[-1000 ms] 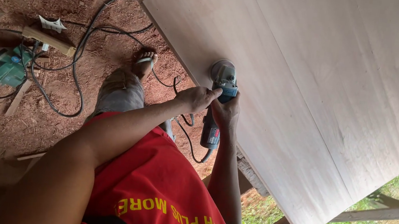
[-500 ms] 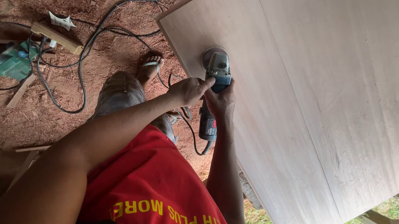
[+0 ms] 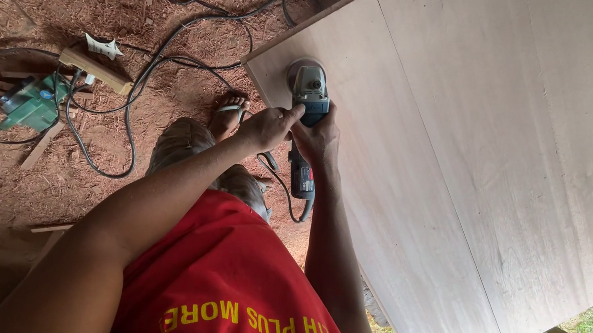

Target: The person uses an angle grinder with a sanding disc to smooth the surface of a large wooden board. They move the tool across the wood in various directions, covering the entire surface area.

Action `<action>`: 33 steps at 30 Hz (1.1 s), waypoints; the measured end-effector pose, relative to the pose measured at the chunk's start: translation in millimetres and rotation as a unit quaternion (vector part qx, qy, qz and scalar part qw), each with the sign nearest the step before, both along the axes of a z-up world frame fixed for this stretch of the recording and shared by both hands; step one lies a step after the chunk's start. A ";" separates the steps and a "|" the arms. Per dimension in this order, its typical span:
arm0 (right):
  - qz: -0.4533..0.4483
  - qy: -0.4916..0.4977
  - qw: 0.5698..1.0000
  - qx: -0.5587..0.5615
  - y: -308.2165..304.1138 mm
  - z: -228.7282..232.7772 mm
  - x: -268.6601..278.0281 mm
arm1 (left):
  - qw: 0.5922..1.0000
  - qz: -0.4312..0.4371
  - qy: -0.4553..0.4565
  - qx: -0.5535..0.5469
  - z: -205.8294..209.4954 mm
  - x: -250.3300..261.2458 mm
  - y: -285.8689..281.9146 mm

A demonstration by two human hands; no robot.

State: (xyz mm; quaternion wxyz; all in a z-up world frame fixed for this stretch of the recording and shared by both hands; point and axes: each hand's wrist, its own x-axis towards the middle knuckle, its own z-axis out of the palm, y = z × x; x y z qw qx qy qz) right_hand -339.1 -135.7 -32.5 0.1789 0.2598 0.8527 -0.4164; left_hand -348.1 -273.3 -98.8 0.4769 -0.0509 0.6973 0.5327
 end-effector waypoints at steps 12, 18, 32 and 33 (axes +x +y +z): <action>0.023 -0.001 0.999 -0.041 -16.2 -5.5 -54.3 | 0.999 -0.007 0.008 -0.038 -4.9 -57.2 -19.2; -0.034 0.016 0.999 -0.032 2.9 2.2 -45.5 | 0.997 -0.068 0.023 -0.035 -9.0 -64.3 5.9; -0.191 -0.025 0.981 -0.012 74.4 46.2 47.3 | 0.980 -0.201 -0.005 0.019 32.9 -1.0 96.4; -0.181 -0.012 0.983 -0.005 80.6 40.2 57.1 | 0.978 -0.208 0.000 0.020 34.3 3.7 99.8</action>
